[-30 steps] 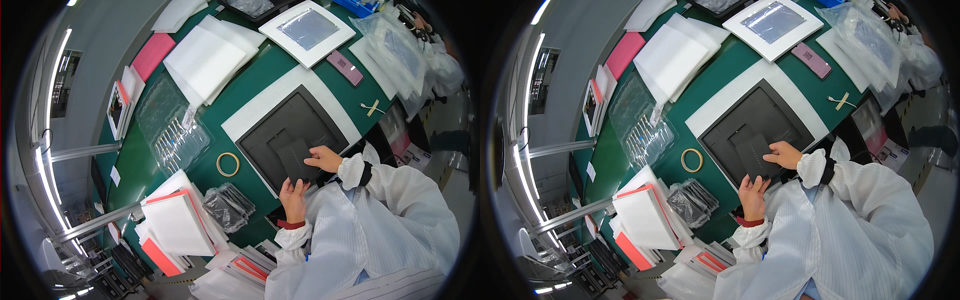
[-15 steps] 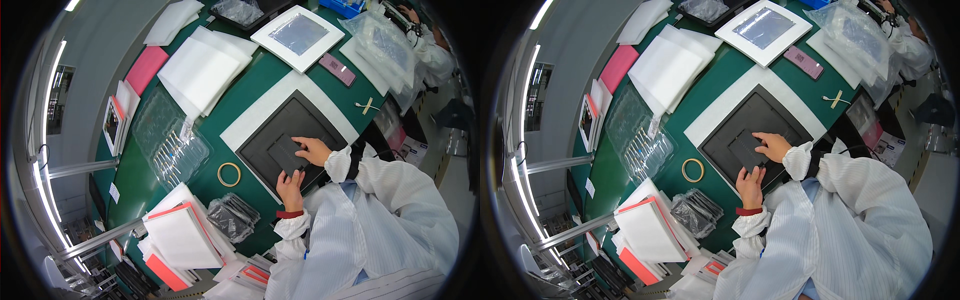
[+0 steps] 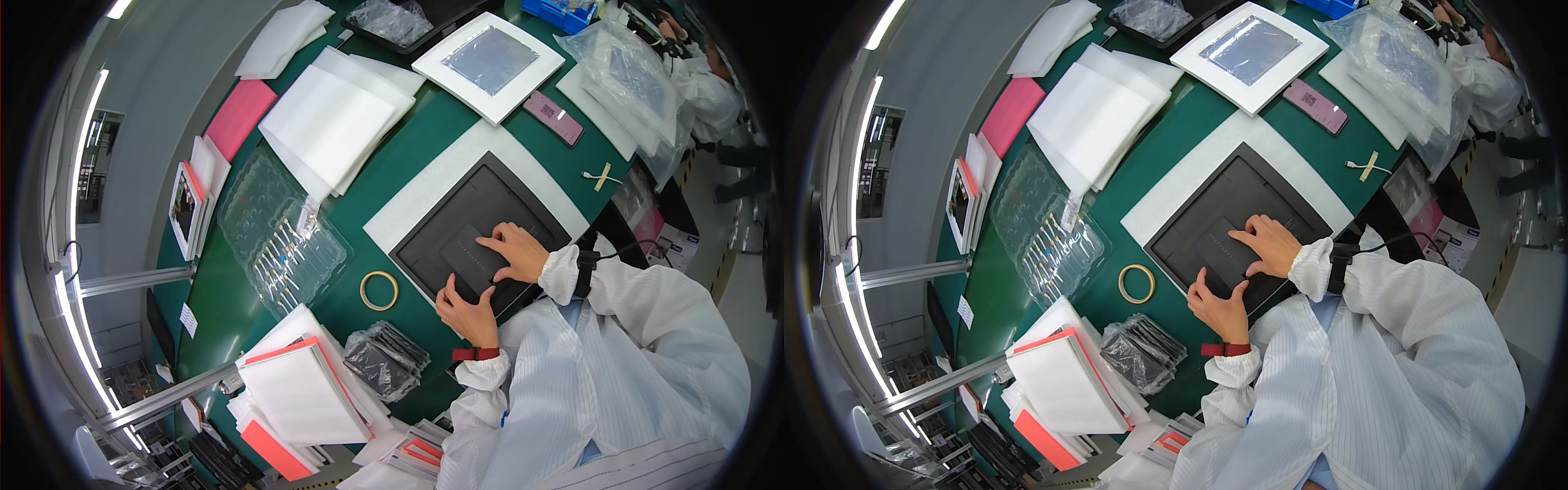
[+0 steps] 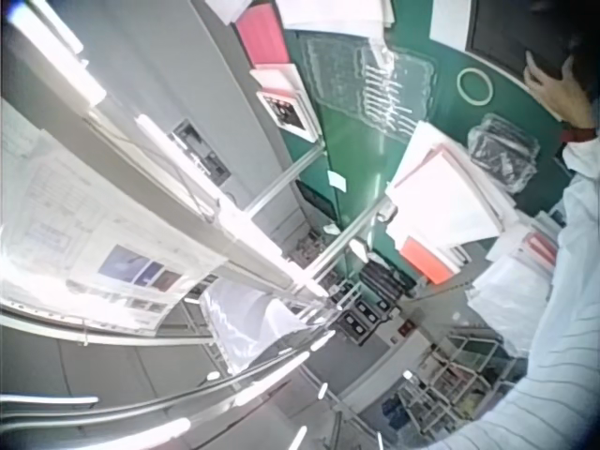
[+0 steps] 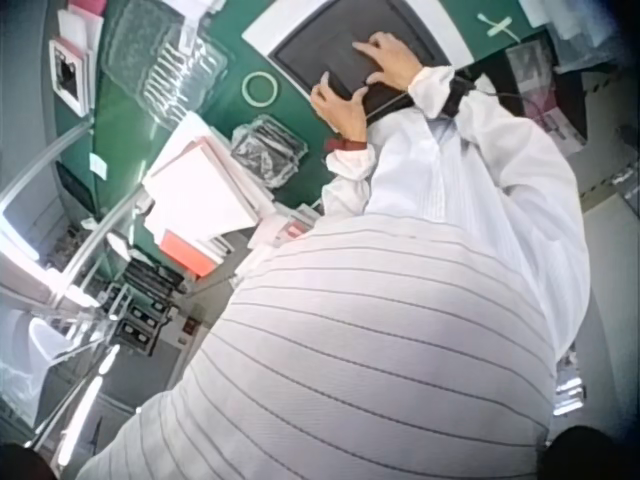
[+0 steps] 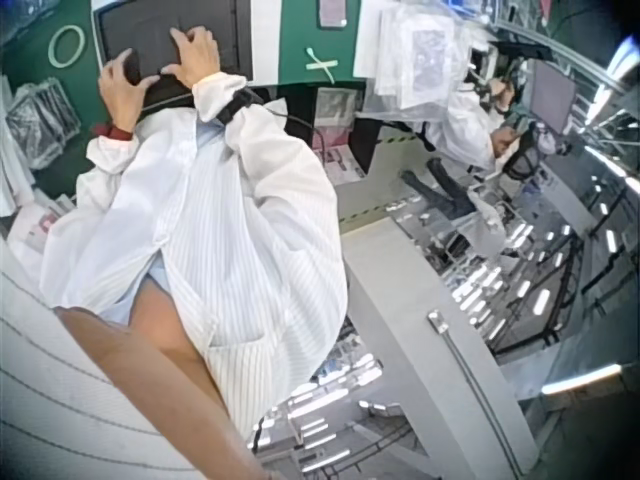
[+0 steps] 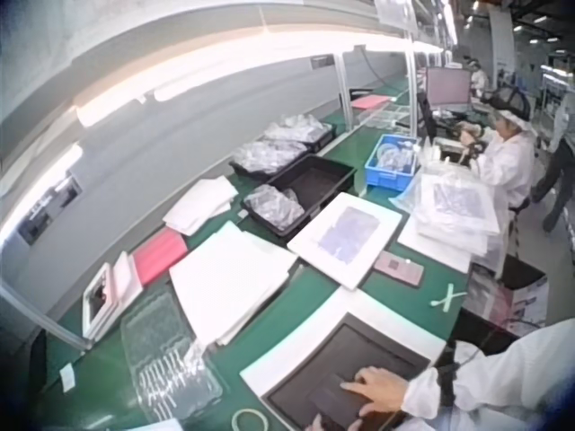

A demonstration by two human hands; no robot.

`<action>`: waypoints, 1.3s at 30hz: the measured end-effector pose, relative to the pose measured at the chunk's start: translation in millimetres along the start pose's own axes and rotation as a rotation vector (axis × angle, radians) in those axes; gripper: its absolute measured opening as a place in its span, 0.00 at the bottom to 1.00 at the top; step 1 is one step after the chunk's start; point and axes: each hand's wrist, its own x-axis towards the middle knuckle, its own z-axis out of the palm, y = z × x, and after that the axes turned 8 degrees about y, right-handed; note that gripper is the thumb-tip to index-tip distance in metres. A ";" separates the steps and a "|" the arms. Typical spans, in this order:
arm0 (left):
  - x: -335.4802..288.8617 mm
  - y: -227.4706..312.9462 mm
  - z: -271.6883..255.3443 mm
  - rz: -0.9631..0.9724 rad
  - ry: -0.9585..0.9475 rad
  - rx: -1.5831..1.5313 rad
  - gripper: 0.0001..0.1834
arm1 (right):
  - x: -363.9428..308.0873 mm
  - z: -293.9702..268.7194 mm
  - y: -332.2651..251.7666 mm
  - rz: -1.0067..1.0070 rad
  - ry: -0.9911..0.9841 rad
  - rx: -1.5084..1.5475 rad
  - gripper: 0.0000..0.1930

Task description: The person assembles a flat-panel electronic display by installing a circuit board and ribbon cable into a display panel, then attaching a back cover and protective film to house the components. The person uses a spudger to aid in the assembly.

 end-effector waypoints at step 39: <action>-8.3 -65.9 -15.7 -0.210 0.044 -0.019 0.23 | 3.3 -0.1 10.9 0.129 0.093 0.050 0.39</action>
